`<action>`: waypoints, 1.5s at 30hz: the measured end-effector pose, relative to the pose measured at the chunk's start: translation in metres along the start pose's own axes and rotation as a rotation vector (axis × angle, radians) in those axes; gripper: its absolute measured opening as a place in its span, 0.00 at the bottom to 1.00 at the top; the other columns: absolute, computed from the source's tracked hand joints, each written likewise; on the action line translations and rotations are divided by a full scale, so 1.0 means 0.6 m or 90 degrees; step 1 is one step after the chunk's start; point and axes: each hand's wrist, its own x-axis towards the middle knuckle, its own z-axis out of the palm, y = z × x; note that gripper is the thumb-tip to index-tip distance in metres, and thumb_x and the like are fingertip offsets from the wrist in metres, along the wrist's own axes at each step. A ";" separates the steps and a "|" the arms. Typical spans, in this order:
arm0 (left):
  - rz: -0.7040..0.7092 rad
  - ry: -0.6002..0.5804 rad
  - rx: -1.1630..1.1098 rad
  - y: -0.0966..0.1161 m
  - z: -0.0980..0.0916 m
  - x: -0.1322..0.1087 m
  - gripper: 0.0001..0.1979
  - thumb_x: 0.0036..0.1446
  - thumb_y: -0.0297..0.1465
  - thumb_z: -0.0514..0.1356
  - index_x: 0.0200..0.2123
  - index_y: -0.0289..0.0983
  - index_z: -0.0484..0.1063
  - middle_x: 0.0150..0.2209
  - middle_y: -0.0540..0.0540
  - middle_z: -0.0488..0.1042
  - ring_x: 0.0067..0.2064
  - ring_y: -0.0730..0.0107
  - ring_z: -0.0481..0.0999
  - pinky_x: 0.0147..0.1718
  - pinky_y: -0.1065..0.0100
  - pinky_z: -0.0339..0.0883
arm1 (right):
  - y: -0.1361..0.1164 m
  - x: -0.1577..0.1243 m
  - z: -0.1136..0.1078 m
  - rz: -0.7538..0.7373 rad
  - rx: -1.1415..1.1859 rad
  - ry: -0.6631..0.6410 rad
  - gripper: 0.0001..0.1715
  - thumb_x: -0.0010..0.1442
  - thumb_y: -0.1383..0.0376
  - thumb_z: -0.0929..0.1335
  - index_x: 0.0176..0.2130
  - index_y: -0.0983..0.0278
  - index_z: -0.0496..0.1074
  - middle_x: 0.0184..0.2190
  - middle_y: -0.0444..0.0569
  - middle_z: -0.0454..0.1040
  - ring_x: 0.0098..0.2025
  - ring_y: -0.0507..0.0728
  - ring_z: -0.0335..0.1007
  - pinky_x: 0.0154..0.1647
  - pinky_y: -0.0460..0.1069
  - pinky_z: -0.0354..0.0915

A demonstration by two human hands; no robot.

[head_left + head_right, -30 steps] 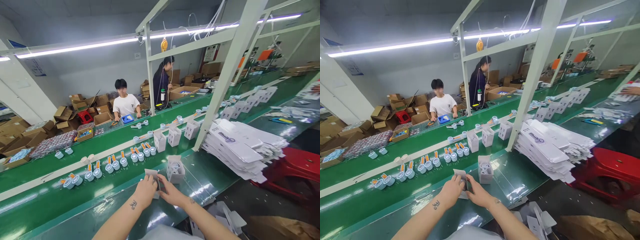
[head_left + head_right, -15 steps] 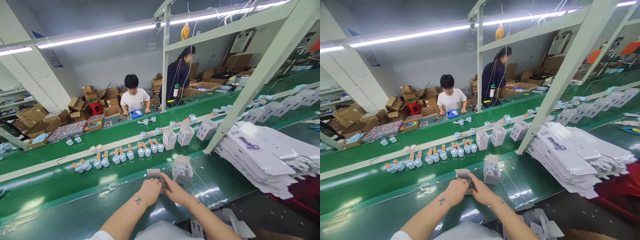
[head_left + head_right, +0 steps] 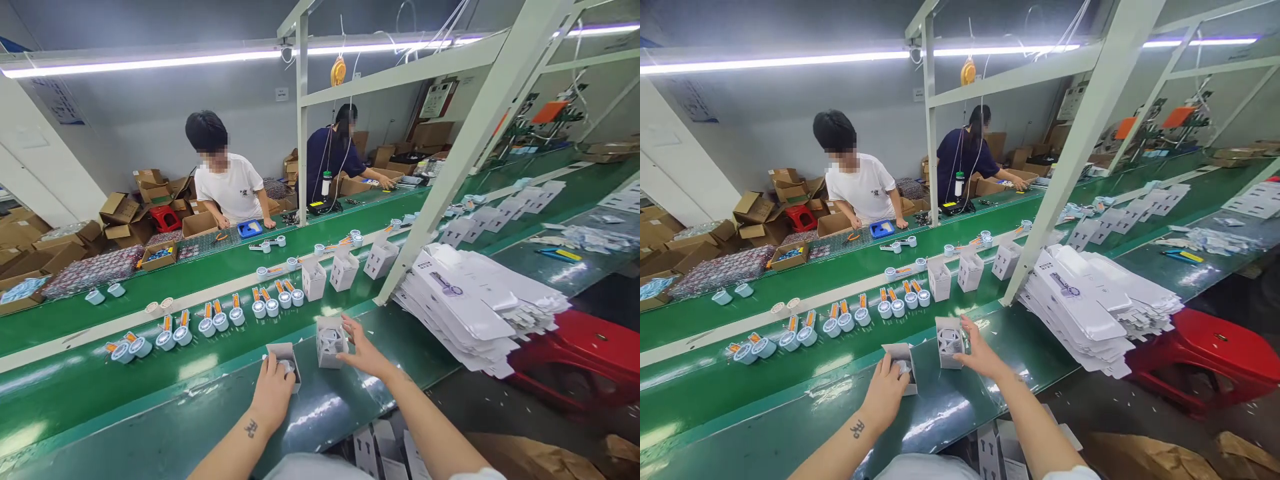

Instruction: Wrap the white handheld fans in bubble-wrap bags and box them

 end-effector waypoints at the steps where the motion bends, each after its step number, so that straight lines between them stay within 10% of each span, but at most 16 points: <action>1: 0.002 -0.001 0.002 -0.001 -0.003 -0.001 0.13 0.56 0.22 0.51 0.42 0.34 0.71 0.45 0.37 0.72 0.61 0.46 0.57 0.57 0.44 0.53 | 0.009 0.001 0.009 0.001 0.024 0.009 0.52 0.51 0.57 0.70 0.62 0.54 0.36 0.67 0.58 0.37 0.68 0.65 0.39 0.64 0.65 0.46; 5: 0.039 -0.002 0.011 -0.010 -0.025 -0.005 0.13 0.55 0.24 0.53 0.43 0.34 0.71 0.45 0.36 0.73 0.61 0.45 0.56 0.60 0.41 0.45 | 0.014 -0.002 0.015 0.041 0.073 0.001 0.60 0.48 0.57 0.73 0.64 0.56 0.32 0.67 0.60 0.43 0.67 0.66 0.43 0.63 0.65 0.50; 9: 0.115 -0.049 -0.020 -0.028 -0.047 0.007 0.13 0.53 0.22 0.54 0.41 0.37 0.71 0.39 0.40 0.76 0.51 0.54 0.68 0.58 0.45 0.48 | -0.014 0.001 -0.001 0.082 0.157 -0.096 0.46 0.49 0.57 0.72 0.61 0.59 0.51 0.58 0.57 0.62 0.60 0.66 0.59 0.55 0.61 0.64; 15: -0.026 -0.040 -0.206 -0.043 -0.048 0.011 0.12 0.63 0.30 0.49 0.38 0.41 0.72 0.37 0.46 0.76 0.45 0.63 0.71 0.53 0.51 0.54 | -0.051 0.000 0.013 0.069 0.206 -0.194 0.45 0.46 0.65 0.73 0.60 0.60 0.56 0.57 0.55 0.65 0.58 0.64 0.61 0.50 0.56 0.69; 22: 0.004 -0.072 -0.102 -0.001 -0.042 0.001 0.26 0.49 0.39 0.66 0.51 0.42 0.67 0.52 0.38 0.67 0.54 0.49 0.65 0.45 0.56 0.63 | -0.076 -0.009 0.082 0.027 0.252 -0.183 0.40 0.44 0.68 0.73 0.55 0.61 0.60 0.54 0.54 0.67 0.56 0.63 0.63 0.51 0.58 0.67; 28: -0.222 0.068 -0.108 0.026 -0.070 0.021 0.21 0.61 0.45 0.51 0.41 0.35 0.74 0.44 0.36 0.73 0.49 0.52 0.69 0.47 0.55 0.62 | -0.089 -0.023 0.098 -0.007 0.214 -0.153 0.42 0.47 0.68 0.72 0.58 0.60 0.56 0.56 0.55 0.65 0.59 0.62 0.61 0.55 0.59 0.64; 36: -0.354 -0.068 -0.237 0.056 -0.066 0.071 0.19 0.62 0.33 0.47 0.41 0.30 0.76 0.39 0.32 0.78 0.42 0.53 0.78 0.40 0.60 0.69 | -0.054 -0.044 0.119 -0.001 0.245 -0.141 0.49 0.48 0.54 0.74 0.62 0.58 0.51 0.62 0.58 0.57 0.64 0.65 0.53 0.59 0.61 0.60; 40: -0.386 -0.056 -0.263 0.021 -0.069 0.028 0.19 0.60 0.31 0.47 0.41 0.32 0.76 0.41 0.34 0.78 0.43 0.55 0.77 0.41 0.61 0.68 | -0.046 -0.055 0.109 0.049 0.338 -0.099 0.43 0.50 0.51 0.72 0.60 0.56 0.56 0.65 0.59 0.54 0.66 0.65 0.50 0.58 0.60 0.63; 45: -0.509 -0.028 -0.285 -0.089 -0.090 -0.088 0.18 0.60 0.34 0.48 0.36 0.35 0.77 0.37 0.38 0.79 0.41 0.60 0.77 0.37 0.67 0.65 | -0.032 -0.052 0.087 0.162 0.351 -0.049 0.30 0.52 0.48 0.69 0.50 0.59 0.68 0.51 0.57 0.73 0.54 0.67 0.70 0.53 0.58 0.70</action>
